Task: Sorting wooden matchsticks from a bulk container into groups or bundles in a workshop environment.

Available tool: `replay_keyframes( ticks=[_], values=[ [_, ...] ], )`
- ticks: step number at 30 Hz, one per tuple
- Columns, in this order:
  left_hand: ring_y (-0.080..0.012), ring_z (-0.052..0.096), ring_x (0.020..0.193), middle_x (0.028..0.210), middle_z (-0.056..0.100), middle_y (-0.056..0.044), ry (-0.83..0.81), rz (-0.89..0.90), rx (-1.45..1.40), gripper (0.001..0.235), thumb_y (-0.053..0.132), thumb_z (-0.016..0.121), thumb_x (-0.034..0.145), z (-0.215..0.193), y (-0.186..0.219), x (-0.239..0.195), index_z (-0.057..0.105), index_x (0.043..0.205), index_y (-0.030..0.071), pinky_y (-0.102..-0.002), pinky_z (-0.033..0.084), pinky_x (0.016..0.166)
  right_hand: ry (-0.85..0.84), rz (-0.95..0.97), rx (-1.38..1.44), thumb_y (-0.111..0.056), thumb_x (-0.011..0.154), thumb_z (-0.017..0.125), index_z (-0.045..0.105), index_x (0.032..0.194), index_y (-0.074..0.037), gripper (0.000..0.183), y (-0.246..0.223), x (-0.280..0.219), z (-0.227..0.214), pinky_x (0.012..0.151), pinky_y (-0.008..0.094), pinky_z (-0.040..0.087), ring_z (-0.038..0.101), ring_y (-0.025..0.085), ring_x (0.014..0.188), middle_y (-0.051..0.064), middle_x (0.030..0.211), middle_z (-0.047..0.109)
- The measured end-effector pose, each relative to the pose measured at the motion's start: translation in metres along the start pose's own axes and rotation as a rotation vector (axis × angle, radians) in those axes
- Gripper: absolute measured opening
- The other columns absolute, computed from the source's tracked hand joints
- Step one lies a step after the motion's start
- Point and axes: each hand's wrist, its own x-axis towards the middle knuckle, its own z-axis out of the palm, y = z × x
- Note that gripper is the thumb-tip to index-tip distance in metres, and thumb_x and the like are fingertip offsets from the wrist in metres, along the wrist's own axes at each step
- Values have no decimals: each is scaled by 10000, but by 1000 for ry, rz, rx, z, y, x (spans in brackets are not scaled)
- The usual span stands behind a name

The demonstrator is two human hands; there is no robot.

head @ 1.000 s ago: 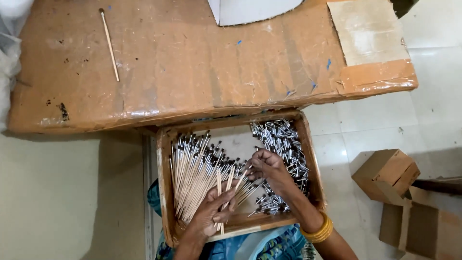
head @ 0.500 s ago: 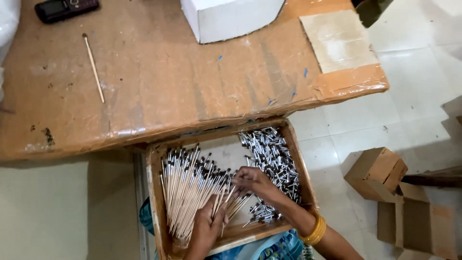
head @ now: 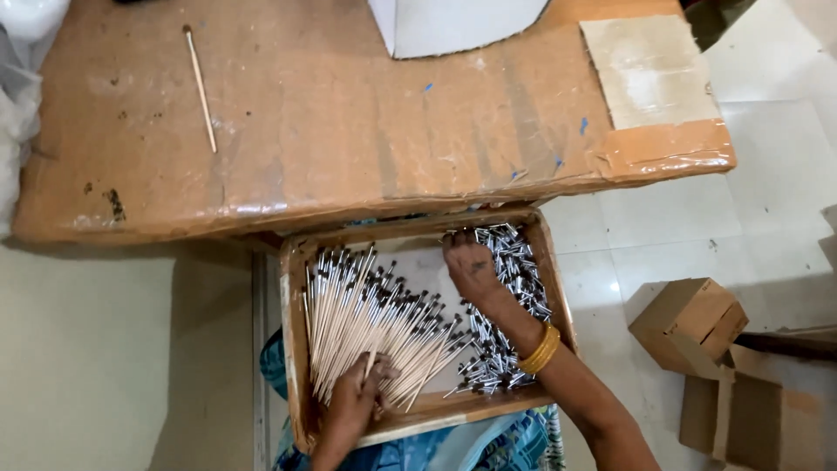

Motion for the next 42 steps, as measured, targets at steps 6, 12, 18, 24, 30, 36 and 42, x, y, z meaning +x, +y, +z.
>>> replay_keyframes(
  ticks=[6,12,18,24,30,36,42],
  values=[
    [-94,538,507,792,686,-61,-67,-63,-350,281,164,571,1043,-4,-23,5,655,1251,-5,-240,433,415,173,8,137,-17,764,645,658,1022,34,264,-11,-5,-64,537,446,541,682,352,699,200,800,699],
    [-46,447,465,703,623,-39,-186,-86,-581,321,150,627,986,-2,34,3,641,1295,65,-200,342,386,144,371,908,-164,957,733,685,1014,-3,177,-27,-45,-83,568,361,511,682,224,662,147,861,736],
    [-33,354,372,676,625,-64,-371,-228,-921,316,98,702,935,14,43,10,648,1240,36,-188,231,307,-58,597,1711,-153,1010,640,706,1010,-14,153,-56,-73,-88,652,307,619,747,193,756,121,874,780],
    [-41,352,359,657,614,-93,-441,-274,-979,271,141,721,948,17,45,7,638,1170,11,-194,223,293,-150,503,1942,-125,1013,626,676,1006,-11,125,-58,-78,-96,697,330,645,780,247,874,135,933,771],
    [-35,374,370,623,572,-41,-465,-212,-996,243,143,715,958,23,48,6,629,1147,17,-184,248,297,-187,349,1826,-134,1020,652,688,980,-21,125,-55,-86,-88,733,327,616,728,191,852,114,920,769],
    [-84,551,492,663,657,-51,-152,108,-307,245,189,605,1009,22,33,6,630,1198,34,-233,428,412,-334,409,1587,-192,1023,655,707,983,-26,179,-66,-61,-92,728,328,602,704,167,795,92,887,735],
    [-87,638,571,862,749,-33,161,237,196,257,161,484,1029,3,21,-3,641,1212,72,-249,484,451,-171,85,316,-197,906,653,678,1117,21,304,-59,3,-67,545,364,578,679,238,749,147,907,688]
  ],
)
